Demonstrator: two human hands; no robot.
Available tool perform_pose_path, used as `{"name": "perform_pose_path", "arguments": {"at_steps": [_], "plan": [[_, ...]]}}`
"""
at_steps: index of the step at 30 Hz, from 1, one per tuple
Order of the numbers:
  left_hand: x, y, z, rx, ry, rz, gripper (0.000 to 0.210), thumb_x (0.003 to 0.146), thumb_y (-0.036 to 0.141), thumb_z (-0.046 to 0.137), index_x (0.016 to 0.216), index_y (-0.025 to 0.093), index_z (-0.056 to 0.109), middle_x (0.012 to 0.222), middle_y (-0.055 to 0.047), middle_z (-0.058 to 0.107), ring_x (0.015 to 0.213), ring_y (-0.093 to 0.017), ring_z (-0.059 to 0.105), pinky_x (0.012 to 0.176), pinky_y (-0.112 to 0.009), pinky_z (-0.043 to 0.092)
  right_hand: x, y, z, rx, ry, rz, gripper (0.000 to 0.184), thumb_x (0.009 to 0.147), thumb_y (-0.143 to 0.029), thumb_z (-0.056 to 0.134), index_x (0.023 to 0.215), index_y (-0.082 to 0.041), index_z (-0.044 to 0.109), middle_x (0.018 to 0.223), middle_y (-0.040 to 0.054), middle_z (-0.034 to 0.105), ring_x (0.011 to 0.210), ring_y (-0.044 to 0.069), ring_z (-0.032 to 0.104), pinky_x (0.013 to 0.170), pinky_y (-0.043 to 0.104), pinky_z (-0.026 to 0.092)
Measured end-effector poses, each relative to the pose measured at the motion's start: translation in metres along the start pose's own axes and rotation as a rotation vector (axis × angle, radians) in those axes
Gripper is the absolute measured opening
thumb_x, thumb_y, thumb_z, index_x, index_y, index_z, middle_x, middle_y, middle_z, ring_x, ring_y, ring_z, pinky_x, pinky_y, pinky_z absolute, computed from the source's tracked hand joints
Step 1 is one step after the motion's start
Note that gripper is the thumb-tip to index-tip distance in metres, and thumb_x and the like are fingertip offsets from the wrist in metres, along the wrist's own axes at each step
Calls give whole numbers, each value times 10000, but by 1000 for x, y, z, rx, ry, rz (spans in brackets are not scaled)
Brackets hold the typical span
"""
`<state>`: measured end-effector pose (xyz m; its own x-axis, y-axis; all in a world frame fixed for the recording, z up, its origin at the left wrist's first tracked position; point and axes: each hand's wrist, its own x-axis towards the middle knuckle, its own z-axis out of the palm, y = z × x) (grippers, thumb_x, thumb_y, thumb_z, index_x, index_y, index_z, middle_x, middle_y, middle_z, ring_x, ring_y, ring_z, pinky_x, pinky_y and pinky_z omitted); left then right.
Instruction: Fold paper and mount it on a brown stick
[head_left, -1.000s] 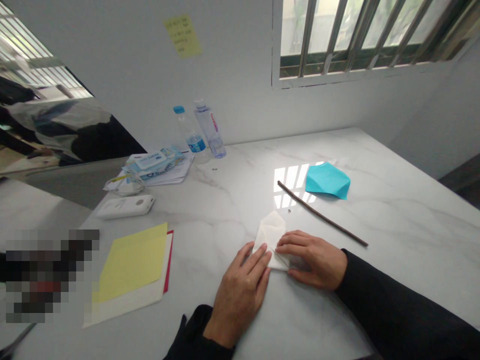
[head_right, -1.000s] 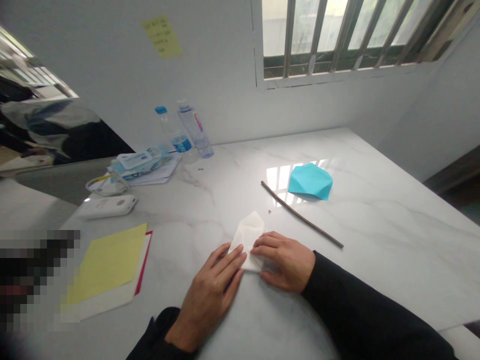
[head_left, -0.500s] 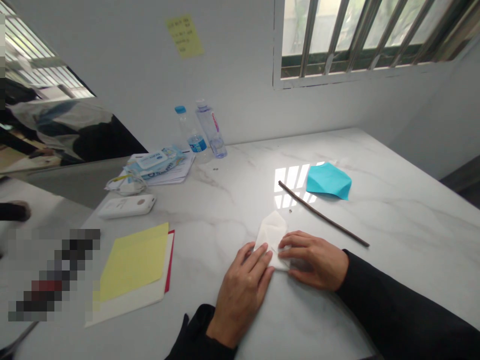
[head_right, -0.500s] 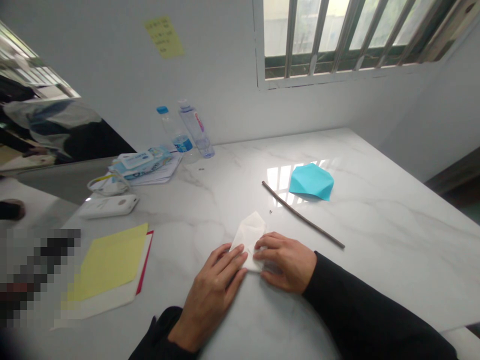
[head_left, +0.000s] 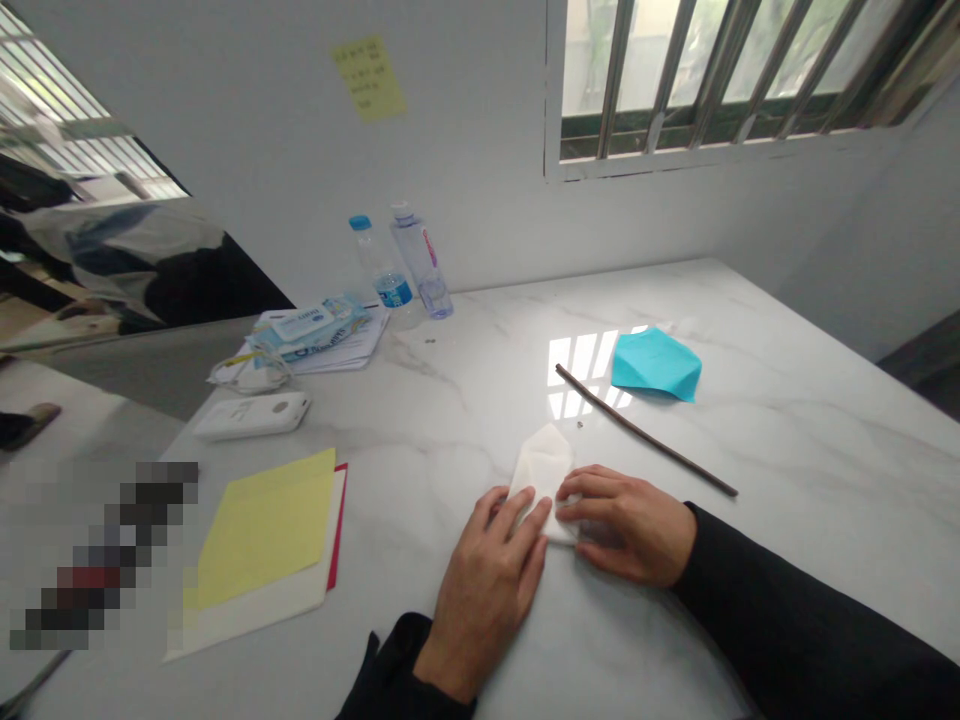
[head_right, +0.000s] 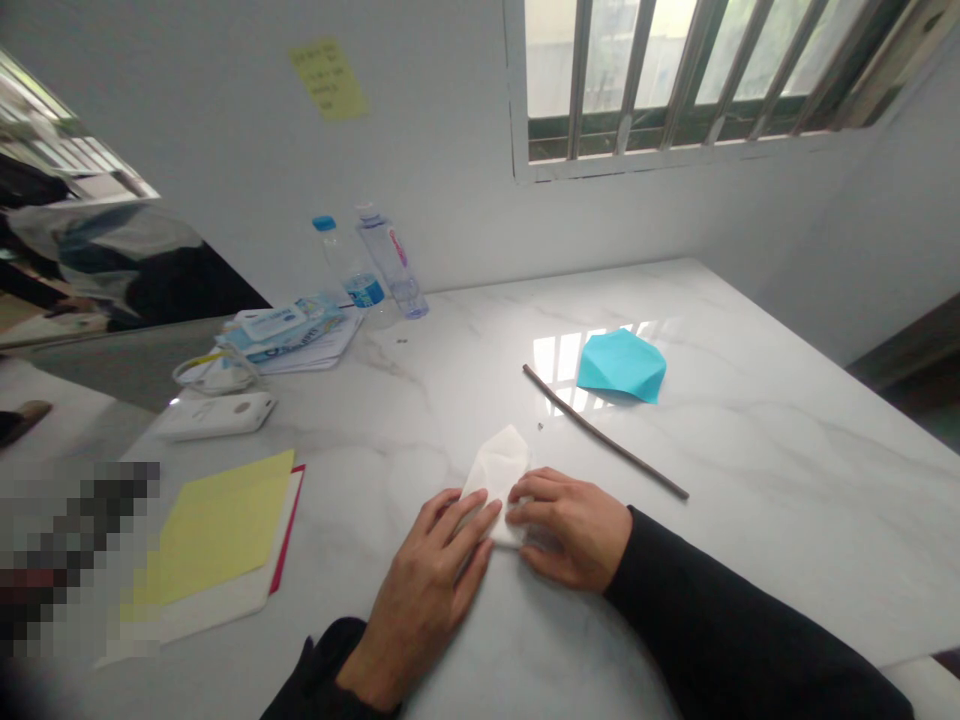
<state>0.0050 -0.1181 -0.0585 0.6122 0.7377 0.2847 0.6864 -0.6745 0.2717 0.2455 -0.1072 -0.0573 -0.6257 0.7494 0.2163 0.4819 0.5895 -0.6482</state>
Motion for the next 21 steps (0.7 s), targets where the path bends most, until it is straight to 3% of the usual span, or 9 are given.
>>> {"name": "perform_pose_path", "arguments": {"at_steps": [8,11,16,21], "plan": [[2,2,-1,2,-39,-30,411,981,157,562,1386,207,614,1371,-85,616,1270,-321,473,1081,-545,514,1,-1,0,-16,2,-17,347,821,-196,702,1169,-192,705,1220,103,684,1182,263,603,1037,425,535],[3,2,-1,-3,-41,-33,406,984,157,552,1384,198,612,1361,-91,619,1266,-318,478,1087,-545,507,2,1,-4,-15,68,11,280,861,-267,710,1138,-224,725,1182,84,709,1142,249,635,1013,415,545],[1,1,0,-11,-49,-36,413,986,160,541,1392,212,599,1385,-85,612,1286,-313,479,1098,-544,504,18,14,-18,-118,330,282,335,942,-344,654,1252,-219,677,1202,105,721,1043,252,697,955,430,562],[-2,-1,2,6,-1,-7,409,977,149,542,1379,199,597,1369,-90,625,1398,-338,437,1138,-571,472,42,28,-23,-136,192,431,518,877,-304,724,1363,-171,607,1028,101,758,814,233,723,784,383,580]]}}
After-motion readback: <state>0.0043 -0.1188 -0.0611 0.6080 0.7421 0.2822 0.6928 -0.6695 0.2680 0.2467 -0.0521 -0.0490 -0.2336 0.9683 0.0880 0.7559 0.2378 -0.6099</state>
